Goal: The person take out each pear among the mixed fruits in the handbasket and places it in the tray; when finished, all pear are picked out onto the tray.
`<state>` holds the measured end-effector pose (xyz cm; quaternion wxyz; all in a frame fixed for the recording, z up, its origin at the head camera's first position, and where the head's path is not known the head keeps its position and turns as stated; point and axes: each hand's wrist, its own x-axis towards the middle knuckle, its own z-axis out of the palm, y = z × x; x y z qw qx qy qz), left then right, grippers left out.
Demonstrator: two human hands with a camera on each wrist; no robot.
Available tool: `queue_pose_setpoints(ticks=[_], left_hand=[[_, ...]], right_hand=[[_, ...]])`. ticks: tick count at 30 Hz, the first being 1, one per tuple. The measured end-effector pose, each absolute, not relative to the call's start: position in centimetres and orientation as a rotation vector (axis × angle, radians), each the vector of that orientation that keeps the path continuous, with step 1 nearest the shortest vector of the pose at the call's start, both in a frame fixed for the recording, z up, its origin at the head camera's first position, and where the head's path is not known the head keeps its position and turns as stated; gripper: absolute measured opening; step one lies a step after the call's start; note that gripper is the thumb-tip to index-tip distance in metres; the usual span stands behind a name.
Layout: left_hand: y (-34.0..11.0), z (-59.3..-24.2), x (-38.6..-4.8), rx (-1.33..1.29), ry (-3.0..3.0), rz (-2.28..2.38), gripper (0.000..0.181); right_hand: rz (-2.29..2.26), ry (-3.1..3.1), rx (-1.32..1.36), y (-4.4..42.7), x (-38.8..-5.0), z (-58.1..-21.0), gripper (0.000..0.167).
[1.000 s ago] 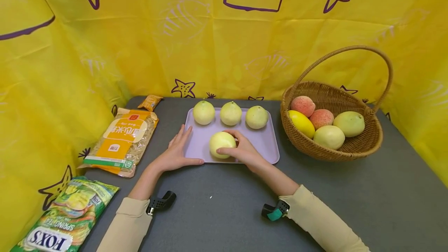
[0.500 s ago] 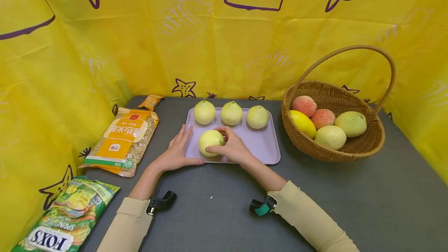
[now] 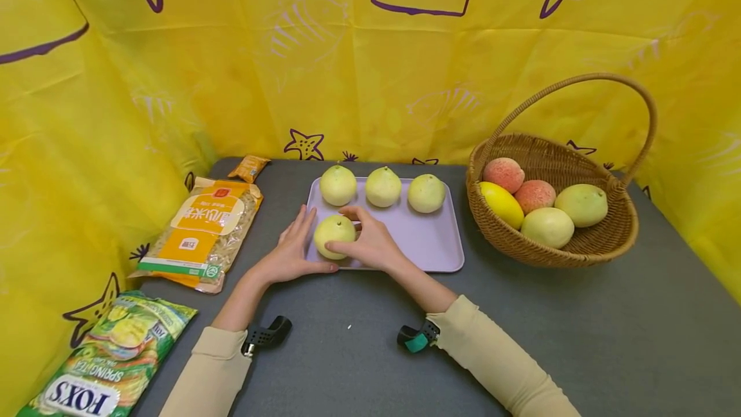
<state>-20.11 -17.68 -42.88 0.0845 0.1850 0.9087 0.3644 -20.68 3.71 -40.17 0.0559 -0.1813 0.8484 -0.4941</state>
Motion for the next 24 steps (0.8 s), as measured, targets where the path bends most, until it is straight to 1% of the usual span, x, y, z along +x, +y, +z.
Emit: queue_pose_setpoints(ticks=[3, 7, 10, 17, 19, 24], left_hand=[[-17.64, -42.95, -20.12, 0.557, 2.707, 1.095, 0.126], [-17.58, -42.85, -20.11, 0.552, 2.698, 1.111, 0.126], [-17.60, -42.77, -20.08, 0.543, 2.698, 1.107, 0.126], [-17.63, -42.61, -20.04, 0.536, 2.693, 1.098, 0.127], [-17.64, -42.66, -20.07, 0.530, 2.693, 1.093, 0.127], [-17.69, -42.94, -20.25, 0.539, 2.691, 1.101, 0.125]], right_hand=[[-1.521, 2.573, -0.557, 3.64, -20.74, -40.49, 0.062], [-1.528, 2.577, -0.607, 3.68, -20.87, -40.84, 0.059], [-1.513, 2.571, -0.641, 3.77, -20.94, -40.95, 0.062], [-1.479, 2.520, -0.679, 4.16, -20.90, -40.72, 0.080], [-1.474, 2.510, -0.700, 4.27, -20.86, -40.63, 0.081], [-1.469, 2.521, -0.751, 4.36, -20.68, -40.73, 0.077]])
